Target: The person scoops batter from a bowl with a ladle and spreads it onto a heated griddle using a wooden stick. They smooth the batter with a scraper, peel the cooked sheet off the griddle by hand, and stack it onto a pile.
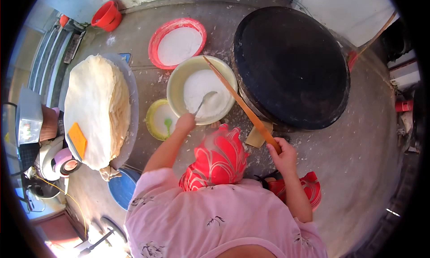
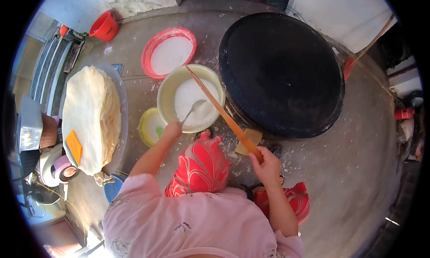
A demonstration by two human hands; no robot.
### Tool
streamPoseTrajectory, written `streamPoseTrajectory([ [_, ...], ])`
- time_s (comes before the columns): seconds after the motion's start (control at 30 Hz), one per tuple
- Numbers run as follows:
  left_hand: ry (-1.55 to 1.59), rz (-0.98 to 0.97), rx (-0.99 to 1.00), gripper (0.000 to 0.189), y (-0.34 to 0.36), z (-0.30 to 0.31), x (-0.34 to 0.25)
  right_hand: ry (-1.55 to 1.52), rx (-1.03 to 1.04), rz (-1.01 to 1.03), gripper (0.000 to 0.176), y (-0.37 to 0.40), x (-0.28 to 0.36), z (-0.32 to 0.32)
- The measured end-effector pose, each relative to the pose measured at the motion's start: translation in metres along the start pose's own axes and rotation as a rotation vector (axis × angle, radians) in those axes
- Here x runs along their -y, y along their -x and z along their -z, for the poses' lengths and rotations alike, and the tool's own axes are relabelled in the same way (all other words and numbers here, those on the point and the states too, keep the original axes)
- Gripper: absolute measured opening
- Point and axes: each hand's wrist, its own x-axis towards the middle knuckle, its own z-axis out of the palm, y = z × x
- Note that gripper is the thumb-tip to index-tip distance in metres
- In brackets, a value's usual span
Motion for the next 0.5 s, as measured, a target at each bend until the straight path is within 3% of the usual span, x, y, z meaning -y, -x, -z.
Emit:
streamPoseTrajectory([
  [0.17,0.086,-0.006,-0.081,0.024,0.013,0.032,0.036,-0.091,-0.011,0.016,0.019,0.008,-0.010,-0.005],
  [0.27,-0.024,0.147,-0.080,0.023,0.008,0.009,0.021,-0.092,0.005,0.003,0.019,0.007,-0.005,-0.003],
  [0.33,-0.045,0.013,-0.039,0.023,0.014,-0.003,-0.001,-0.030,0.005,0.014,0.020,0.003,-0.004,0.000],
  [0.4,-0.173,-0.245,0.137,0.023,-0.007,-0.026,-0.004,-0.105,-0.031,-0.003,0.020,0.003,-0.006,-0.003],
  [0.43,-0.176,-0.247,0.135,0.023,-0.027,-0.054,0.011,-0.107,-0.034,-0.002,0.020,0.003,-0.008,-0.005],
  [0.5,0.358,-0.265,0.399,0.021,-0.067,-0.106,0.040,-0.060,-0.019,-0.022,0.019,0.002,-0.010,-0.004],
])
